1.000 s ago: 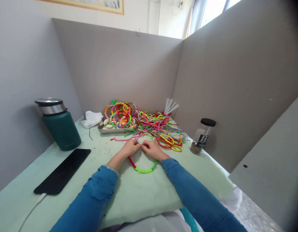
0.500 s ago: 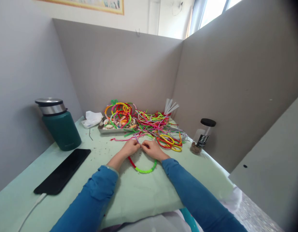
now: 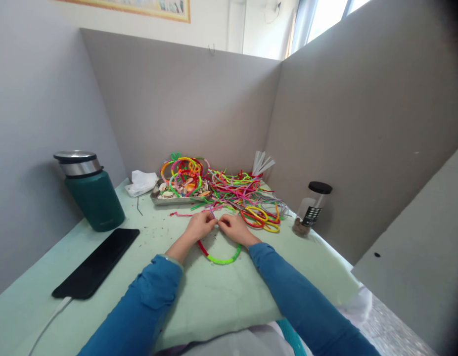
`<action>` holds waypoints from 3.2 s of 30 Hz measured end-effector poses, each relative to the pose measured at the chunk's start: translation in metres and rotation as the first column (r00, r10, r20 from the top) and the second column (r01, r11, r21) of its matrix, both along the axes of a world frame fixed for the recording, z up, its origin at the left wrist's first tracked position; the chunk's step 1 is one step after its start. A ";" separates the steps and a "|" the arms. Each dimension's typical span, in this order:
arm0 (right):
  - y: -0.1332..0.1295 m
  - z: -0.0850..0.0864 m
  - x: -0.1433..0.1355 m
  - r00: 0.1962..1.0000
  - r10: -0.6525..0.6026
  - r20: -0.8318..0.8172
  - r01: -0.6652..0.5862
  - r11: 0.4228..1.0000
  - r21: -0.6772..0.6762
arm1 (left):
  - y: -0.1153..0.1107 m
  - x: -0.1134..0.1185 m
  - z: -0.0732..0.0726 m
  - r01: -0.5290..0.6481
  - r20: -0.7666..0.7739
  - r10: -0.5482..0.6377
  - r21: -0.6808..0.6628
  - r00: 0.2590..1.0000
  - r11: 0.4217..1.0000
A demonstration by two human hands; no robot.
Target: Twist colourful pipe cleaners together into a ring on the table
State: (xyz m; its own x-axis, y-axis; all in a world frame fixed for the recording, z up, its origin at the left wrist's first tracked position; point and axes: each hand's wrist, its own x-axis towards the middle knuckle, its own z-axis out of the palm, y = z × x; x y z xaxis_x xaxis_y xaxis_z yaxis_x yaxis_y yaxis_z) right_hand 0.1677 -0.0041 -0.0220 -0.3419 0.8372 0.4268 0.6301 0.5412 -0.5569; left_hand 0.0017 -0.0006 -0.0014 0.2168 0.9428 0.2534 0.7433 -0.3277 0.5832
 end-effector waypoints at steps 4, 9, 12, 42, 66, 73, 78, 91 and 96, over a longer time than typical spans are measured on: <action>0.001 -0.001 0.000 1.000 0.004 -0.014 -0.004 1.000 0.004 | -0.001 0.000 -0.001 0.020 0.027 -0.021 0.030 0.999 0.999; 0.003 -0.003 0.001 1.000 0.011 -0.029 -0.011 1.000 0.013 | -0.002 0.000 -0.001 0.070 0.087 -0.073 0.035 0.994 0.997; 0.003 -0.003 0.001 0.999 0.011 -0.036 -0.010 1.000 0.013 | 0.000 -0.001 -0.004 0.088 0.135 -0.092 0.033 0.987 0.996; 0.001 -0.001 0.001 1.000 0.003 -0.014 -0.003 1.000 0.022 | 0.004 0.000 -0.009 0.028 0.141 -0.020 -0.056 0.990 0.998; 0.001 -0.001 0.001 1.000 0.004 0.026 -0.004 1.000 0.027 | 0.000 0.001 -0.007 0.023 0.074 -0.016 -0.096 0.997 0.995; 0.000 -0.001 0.001 0.999 0.009 0.044 -0.010 1.000 0.027 | -0.001 0.001 -0.005 0.014 0.027 -0.013 -0.064 1.000 0.998; 0.001 -0.002 0.002 0.998 0.010 0.055 -0.011 1.000 0.023 | -0.003 0.002 -0.002 0.014 0.023 -0.012 -0.070 1.000 0.997; 0.000 -0.001 0.002 0.998 0.015 0.055 -0.016 1.000 0.019 | -0.003 0.002 -0.002 0.030 -0.003 -0.030 -0.044 1.000 0.999; -0.001 -0.001 0.002 0.998 0.017 0.058 -0.018 1.000 0.018 | -0.003 0.002 -0.001 0.032 -0.024 -0.033 -0.049 0.999 0.998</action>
State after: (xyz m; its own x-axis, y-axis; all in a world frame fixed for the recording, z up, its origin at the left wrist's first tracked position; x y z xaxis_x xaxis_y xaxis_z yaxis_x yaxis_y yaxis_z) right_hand 0.1694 -0.0047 -0.0226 -0.3812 0.8231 0.4210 0.6510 0.5623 -0.5099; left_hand 0.0036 -0.0039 -0.0024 0.2529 0.9463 0.2016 0.7472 -0.3233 0.5806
